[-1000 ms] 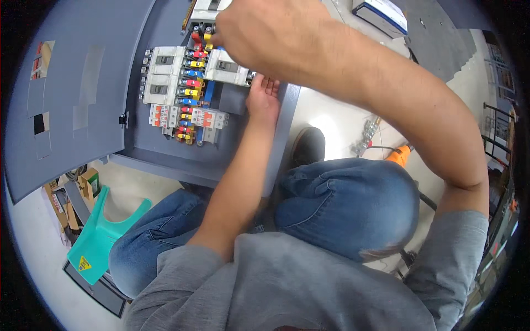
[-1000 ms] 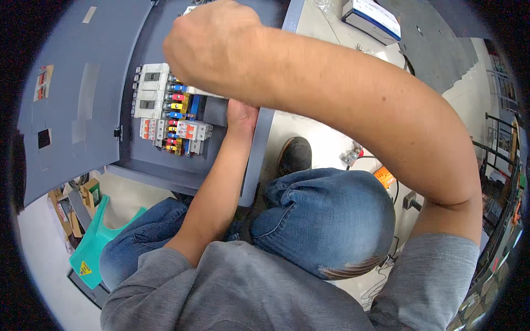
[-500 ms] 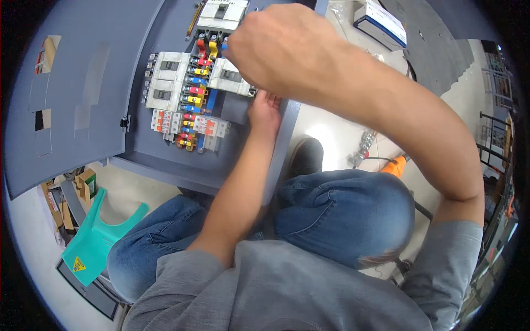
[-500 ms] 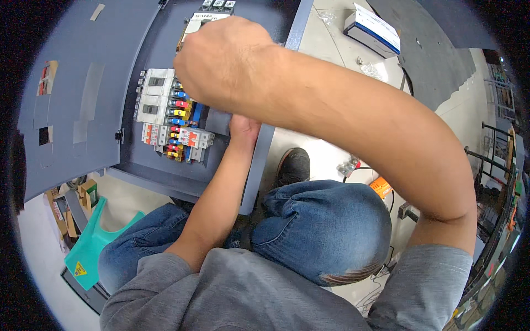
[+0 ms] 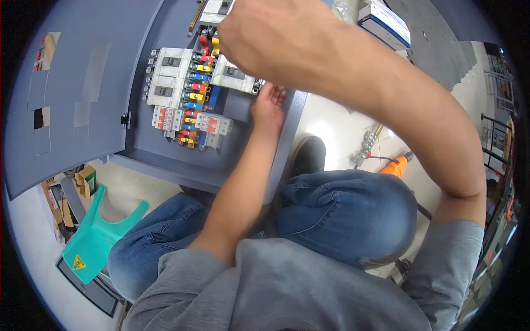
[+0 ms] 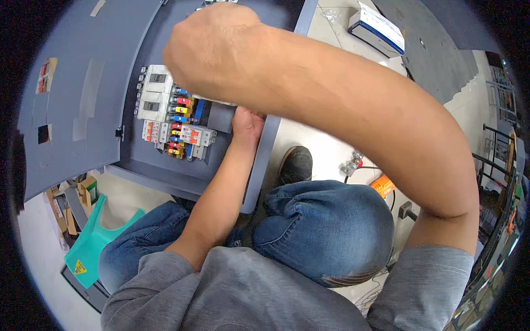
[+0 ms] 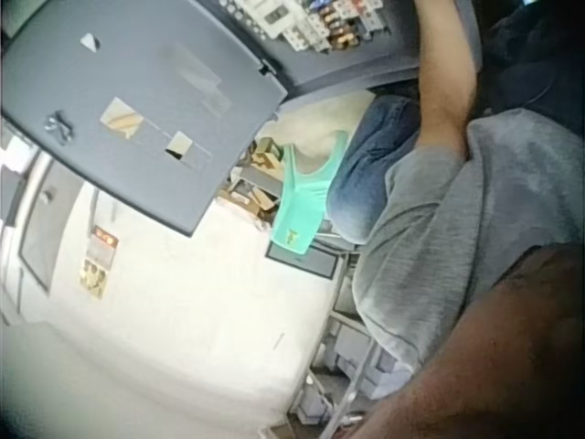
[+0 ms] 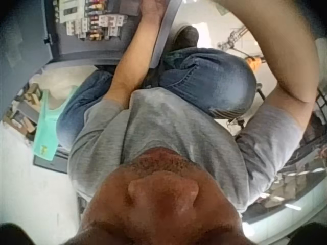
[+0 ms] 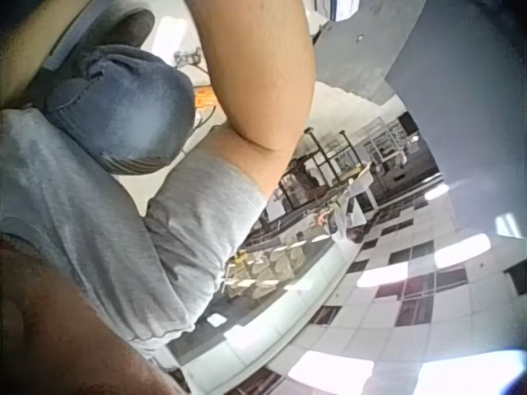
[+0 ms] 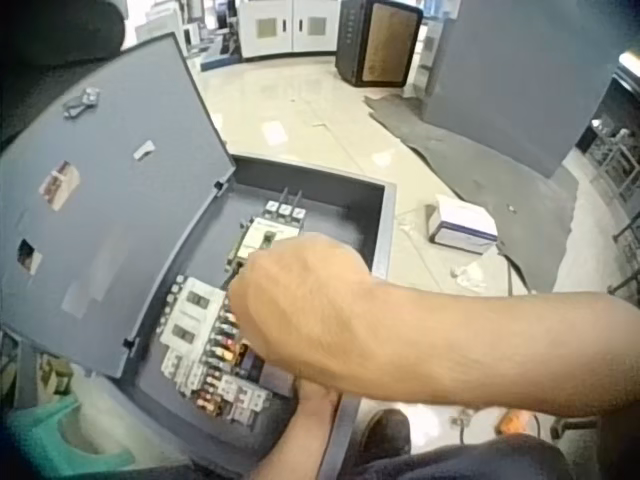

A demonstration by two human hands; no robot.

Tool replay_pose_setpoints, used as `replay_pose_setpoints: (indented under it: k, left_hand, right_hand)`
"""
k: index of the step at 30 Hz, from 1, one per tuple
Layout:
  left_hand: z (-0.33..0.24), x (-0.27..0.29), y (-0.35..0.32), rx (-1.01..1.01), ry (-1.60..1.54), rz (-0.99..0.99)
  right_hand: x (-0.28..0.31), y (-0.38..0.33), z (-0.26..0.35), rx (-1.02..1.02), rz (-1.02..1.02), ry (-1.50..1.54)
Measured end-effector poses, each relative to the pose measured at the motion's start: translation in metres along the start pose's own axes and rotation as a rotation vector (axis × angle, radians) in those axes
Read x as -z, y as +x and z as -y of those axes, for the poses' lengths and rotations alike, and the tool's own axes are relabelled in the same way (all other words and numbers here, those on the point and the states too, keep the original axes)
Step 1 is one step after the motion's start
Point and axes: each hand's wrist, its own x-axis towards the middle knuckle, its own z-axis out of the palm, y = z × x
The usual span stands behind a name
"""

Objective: Installing and wiring circuit breakers into an electrical distribution panel.

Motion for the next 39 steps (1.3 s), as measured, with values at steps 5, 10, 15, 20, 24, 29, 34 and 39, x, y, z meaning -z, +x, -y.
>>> replay_pose_setpoints:
  k: [5,10,15,20,24,29,34,39]
  left_hand:
    - [0.0,0.001,0.007,0.039,0.052,-0.008]
    - [0.005,0.009,0.009,0.05,0.063,0.015]
    - [0.003,0.013,0.015,0.061,0.068,0.069]
    - [0.002,0.008,0.011,0.042,0.079,0.022]
    - [0.003,0.009,0.008,0.044,0.096,0.062]
    - [0.006,0.007,0.006,-0.011,0.172,0.109]
    - [0.002,-0.001,0.019,0.209,0.375,0.376]
    - [-0.018,-0.063,-0.029,0.23,0.87,0.467]
  right_hand:
    - [-0.005,-0.002,-0.001,-0.096,-0.257,-0.299]
    - [-0.004,0.011,-0.022,0.115,0.02,0.007]
    - [-0.01,0.013,-0.019,-0.049,-0.078,0.068]
    - [-0.016,0.008,-0.024,-0.036,-0.073,0.175]
    - [-0.029,0.01,-0.018,0.104,-0.199,-0.094]
    - [-0.035,0.012,-0.006,0.015,-0.221,-0.018]
    - [-0.023,-0.005,-0.02,0.012,-0.236,-0.007]
    - [0.024,-0.12,-0.101,-0.376,-0.818,0.284]
